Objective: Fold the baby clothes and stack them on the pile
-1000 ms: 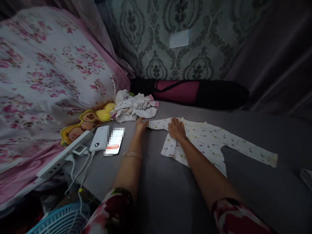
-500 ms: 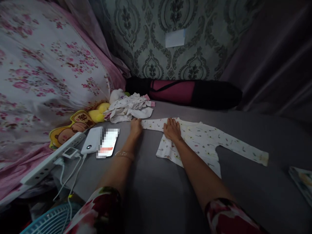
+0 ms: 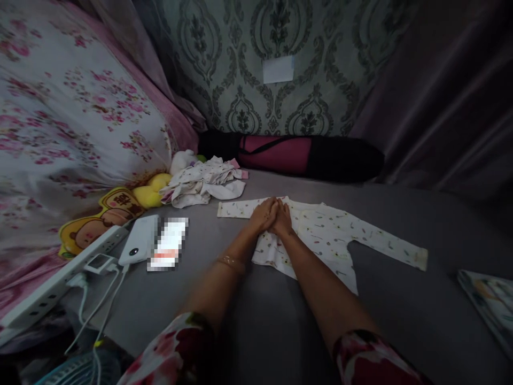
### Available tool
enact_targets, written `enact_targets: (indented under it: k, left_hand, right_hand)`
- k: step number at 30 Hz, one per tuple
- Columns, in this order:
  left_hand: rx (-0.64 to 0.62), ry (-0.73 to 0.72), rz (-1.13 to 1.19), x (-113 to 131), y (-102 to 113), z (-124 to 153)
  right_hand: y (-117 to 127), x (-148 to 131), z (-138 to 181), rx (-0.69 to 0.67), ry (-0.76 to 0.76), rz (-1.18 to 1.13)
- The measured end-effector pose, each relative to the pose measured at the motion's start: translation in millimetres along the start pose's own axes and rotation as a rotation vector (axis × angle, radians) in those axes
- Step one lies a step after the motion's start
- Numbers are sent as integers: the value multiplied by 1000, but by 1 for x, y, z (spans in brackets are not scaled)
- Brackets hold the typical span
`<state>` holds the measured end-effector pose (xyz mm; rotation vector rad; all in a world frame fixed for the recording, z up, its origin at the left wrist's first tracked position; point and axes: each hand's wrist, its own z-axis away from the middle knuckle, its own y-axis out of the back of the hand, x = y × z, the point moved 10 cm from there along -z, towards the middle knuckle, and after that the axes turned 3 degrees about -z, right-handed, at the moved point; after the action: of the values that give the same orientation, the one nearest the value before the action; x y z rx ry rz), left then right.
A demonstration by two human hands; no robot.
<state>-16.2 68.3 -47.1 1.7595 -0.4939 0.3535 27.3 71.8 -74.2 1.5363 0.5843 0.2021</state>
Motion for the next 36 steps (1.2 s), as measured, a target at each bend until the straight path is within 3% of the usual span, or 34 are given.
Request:
enact_targets:
  k: [7, 11, 19, 23, 29, 33, 36]
  left_hand:
    - [-36, 97, -83, -35, -3, 11]
    - [16, 117, -247, -67, 16, 27]
    - [3, 231, -370, -128, 55, 46]
    - [101, 202, -360, -124, 67, 50]
    - [338, 141, -394, -97, 96, 65]
    - [357, 185, -477, -81, 104, 78]
    - [299, 233, -488, -70, 100, 87]
  right_hand:
    - [4, 0, -1, 74, -28, -21]
    - [7, 0, -4, 161, -41, -49]
    - [4, 0, -4, 176, -43, -58]
    - [3, 1, -5, 138, -67, -76]
    - [15, 11, -8, -140, -91, -336]
    - [63, 44, 19, 34, -96, -513]
    - [88, 86, 59, 179, -145, -556]
